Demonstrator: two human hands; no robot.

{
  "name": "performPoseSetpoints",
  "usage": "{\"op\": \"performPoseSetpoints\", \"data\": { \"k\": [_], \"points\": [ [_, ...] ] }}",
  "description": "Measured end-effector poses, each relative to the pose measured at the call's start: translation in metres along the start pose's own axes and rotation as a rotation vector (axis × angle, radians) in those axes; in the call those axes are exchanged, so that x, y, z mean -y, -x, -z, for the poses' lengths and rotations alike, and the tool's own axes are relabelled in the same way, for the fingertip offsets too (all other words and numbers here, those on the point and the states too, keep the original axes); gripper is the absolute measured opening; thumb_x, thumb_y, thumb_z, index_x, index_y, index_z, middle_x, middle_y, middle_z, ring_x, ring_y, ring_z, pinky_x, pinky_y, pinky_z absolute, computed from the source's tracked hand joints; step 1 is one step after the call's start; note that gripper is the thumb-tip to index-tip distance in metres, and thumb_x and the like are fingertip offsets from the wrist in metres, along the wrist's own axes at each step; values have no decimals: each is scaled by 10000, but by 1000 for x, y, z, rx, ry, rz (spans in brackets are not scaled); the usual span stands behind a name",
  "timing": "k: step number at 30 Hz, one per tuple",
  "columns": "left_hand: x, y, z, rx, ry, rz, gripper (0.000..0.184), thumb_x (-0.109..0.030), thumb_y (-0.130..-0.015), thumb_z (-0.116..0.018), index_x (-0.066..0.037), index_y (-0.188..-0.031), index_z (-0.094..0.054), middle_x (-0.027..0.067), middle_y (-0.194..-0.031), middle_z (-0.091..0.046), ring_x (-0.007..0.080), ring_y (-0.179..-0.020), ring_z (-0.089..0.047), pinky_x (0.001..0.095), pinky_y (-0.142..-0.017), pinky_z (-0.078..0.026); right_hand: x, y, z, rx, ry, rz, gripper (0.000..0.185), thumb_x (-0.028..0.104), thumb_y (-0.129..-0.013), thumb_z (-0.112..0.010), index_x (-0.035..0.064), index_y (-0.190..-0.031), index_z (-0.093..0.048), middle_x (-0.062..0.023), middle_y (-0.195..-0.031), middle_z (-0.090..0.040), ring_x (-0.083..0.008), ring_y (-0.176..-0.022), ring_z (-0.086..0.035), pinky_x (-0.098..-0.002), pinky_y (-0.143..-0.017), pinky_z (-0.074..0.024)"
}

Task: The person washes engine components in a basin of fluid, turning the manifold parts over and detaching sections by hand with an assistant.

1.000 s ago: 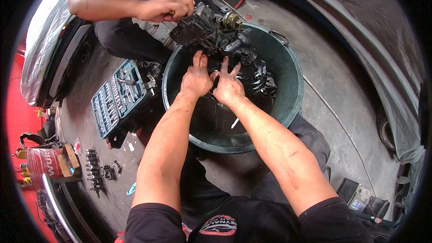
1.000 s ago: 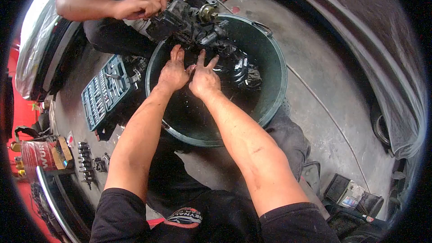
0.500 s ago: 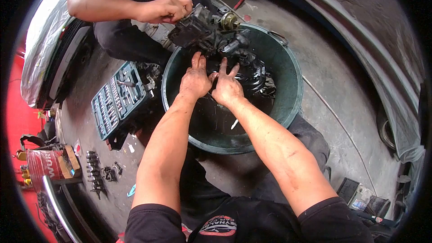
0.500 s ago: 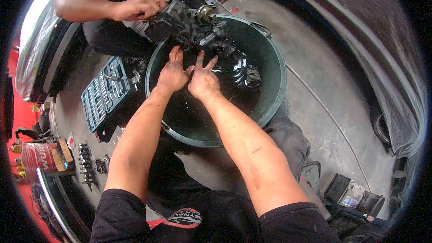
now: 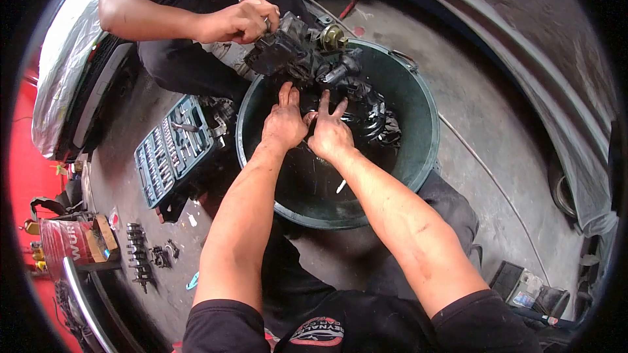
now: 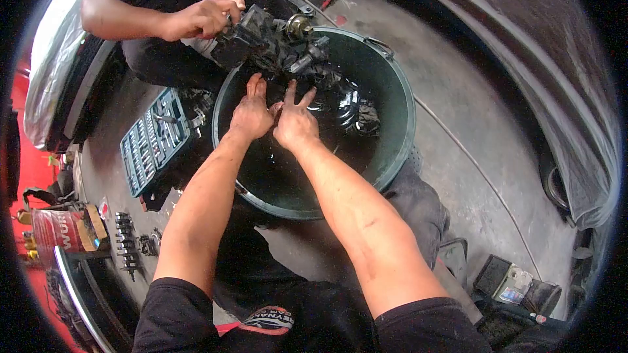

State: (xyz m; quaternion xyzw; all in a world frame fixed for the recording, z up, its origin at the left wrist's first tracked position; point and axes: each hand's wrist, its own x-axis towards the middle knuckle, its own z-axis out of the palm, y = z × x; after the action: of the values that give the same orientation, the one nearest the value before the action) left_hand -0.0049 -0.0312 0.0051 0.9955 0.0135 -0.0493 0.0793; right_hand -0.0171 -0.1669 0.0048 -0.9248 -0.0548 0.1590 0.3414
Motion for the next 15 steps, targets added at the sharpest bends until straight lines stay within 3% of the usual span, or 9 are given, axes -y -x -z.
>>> {"op": "performPoseSetpoints", "data": {
  "k": [10, 13, 15],
  "points": [
    [4, -3, -5, -5, -18, -20, 837, -461, -971, -592, 40, -1543, -242, 167, -1664, -138, 420, -1264, -564, 449, -1057, -472, 0, -1, -2, -3, 1, -9, 830, 255, -964, -538, 61, -1619, -66, -482, -1550, -7, -493, -1158, -627, -478, -1004, -522],
    [3, -2, -4, -4, -19, -18, 833, -453, -970, -597, 37, -1543, -243, 159, -1665, -133, 419, -1266, -563, 449, -1057, -471, 0, -3, -1, 22, 0, -16, 1111, 60, -736, -693, 45, -1612, -9, -501, -1536, -25, -508, -1174, -612, -452, -1006, -530],
    [3, -2, -5, -10, -17, -18, 829, -448, -969, -602, 36, -1541, -247, 153, -1666, -129, 419, -1265, -562, 451, -1057, -472, -1, -3, -1, 20, 2, -13, 1111, 60, -739, -692, 46, -1612, -6, -500, -1536, -20, -509, -1173, -612, -454, -1005, -531]
  ]
}}
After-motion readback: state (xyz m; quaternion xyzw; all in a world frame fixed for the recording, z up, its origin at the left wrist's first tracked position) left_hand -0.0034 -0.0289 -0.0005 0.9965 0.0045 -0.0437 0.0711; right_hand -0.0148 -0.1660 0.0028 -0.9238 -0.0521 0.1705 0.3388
